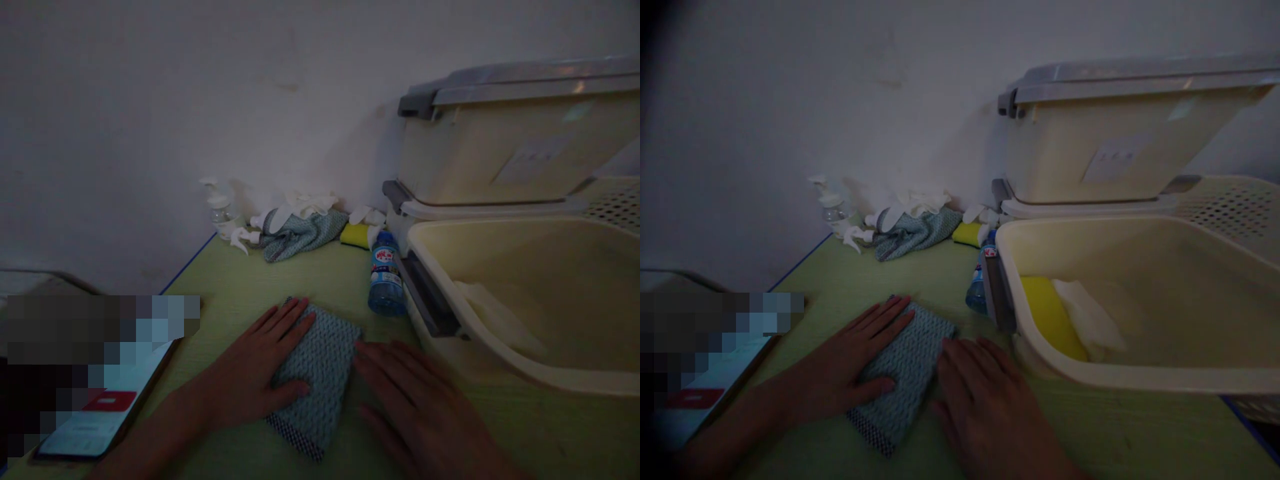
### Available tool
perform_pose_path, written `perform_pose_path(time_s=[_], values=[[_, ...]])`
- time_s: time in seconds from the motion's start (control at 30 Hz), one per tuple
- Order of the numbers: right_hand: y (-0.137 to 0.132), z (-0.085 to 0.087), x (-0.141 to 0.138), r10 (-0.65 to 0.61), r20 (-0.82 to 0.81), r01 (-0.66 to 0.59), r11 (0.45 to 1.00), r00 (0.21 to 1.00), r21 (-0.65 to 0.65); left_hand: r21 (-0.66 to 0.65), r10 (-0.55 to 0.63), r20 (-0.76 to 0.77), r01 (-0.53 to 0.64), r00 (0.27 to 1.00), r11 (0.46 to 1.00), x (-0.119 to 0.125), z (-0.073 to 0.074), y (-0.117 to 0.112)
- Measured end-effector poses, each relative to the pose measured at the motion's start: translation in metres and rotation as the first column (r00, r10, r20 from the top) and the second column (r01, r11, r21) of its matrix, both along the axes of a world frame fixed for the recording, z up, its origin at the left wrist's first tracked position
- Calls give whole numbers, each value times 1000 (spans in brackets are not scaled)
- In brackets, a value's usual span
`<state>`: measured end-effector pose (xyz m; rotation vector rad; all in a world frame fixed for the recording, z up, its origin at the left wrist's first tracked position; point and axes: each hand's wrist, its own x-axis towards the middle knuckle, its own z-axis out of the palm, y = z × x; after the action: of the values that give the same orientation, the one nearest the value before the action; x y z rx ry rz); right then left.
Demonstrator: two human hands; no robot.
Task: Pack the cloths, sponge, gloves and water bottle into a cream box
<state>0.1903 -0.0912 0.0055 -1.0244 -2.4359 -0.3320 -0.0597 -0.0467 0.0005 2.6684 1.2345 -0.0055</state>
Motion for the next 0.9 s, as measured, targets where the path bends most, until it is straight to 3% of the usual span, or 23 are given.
perform_pose_path(time_s=[0.1,0.2,0.4,0.63,0.73,0.8,0.9], values=[[1,6,-2,193,95,-180,974,977,-135,2,14,-14,-14,1000,1000,1,1,-1],[2,5,-3,279,145,-244,945,949,-220,14,33,-27,-32,999,999,2,0,-2],[3,-1,2,170,53,-160,975,984,-156,-1,52,-4,-52,999,999,4,3,-5],[15,-2,6,-37,50,42,995,998,-89,48,150,117,-157,982,987,3,27,-4],[10,2,1,34,-32,-36,998,999,-44,154,213,247,-256,945,954,6,27,-4],[4,4,-5,125,-74,-129,990,989,-57,211,136,329,-213,934,954,8,23,-5],[-3,3,-11,211,-74,-221,960,975,-172,172,-138,287,90,948,981,13,18,-6]])
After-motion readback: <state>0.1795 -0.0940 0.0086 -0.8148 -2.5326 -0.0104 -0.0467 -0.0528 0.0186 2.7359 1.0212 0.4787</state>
